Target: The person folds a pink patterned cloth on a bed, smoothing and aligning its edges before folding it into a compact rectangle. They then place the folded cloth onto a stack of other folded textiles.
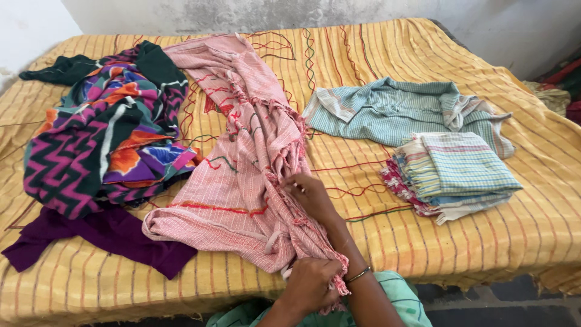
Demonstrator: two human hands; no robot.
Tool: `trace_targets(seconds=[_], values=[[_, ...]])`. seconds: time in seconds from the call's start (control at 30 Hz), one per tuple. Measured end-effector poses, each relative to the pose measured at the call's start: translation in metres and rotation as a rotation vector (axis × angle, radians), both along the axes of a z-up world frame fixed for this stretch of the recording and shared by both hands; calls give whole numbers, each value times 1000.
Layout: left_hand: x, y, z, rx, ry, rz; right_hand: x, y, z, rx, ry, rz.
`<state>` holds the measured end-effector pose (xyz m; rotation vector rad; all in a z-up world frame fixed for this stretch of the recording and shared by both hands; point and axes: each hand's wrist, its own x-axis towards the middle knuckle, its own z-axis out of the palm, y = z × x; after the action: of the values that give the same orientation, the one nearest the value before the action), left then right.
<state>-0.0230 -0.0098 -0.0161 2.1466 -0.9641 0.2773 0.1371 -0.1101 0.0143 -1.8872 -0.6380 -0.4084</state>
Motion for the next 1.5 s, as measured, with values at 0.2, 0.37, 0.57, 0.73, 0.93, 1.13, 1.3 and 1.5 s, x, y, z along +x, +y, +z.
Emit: trace_targets(seconds=[0.2,0.37,0.57,0.73,0.93,1.13,1.3,1.5], values=[[-1,7,-5,11,13,2,2,-2,-19,-302,14,12],[-2,10,-2,-2,16,17,7,-1,-42,-436,-91,-44],[-2,10,5,-13,-11,32,22,-17,-36,-217,52,-379],[5,14,13,-102,-1,49,29,-73,-9,423,-42,-629],[21,17,9,-289,67,161,22,-108,2,967,-3,-536],[58,65,2,-741,60,518,-5,-87,44,965,36,-406],[81,111,0,-1096,7,832,-58,-54,93,931,70,-100],[96,149,1,-826,110,928,-86,19,98,521,115,-2]])
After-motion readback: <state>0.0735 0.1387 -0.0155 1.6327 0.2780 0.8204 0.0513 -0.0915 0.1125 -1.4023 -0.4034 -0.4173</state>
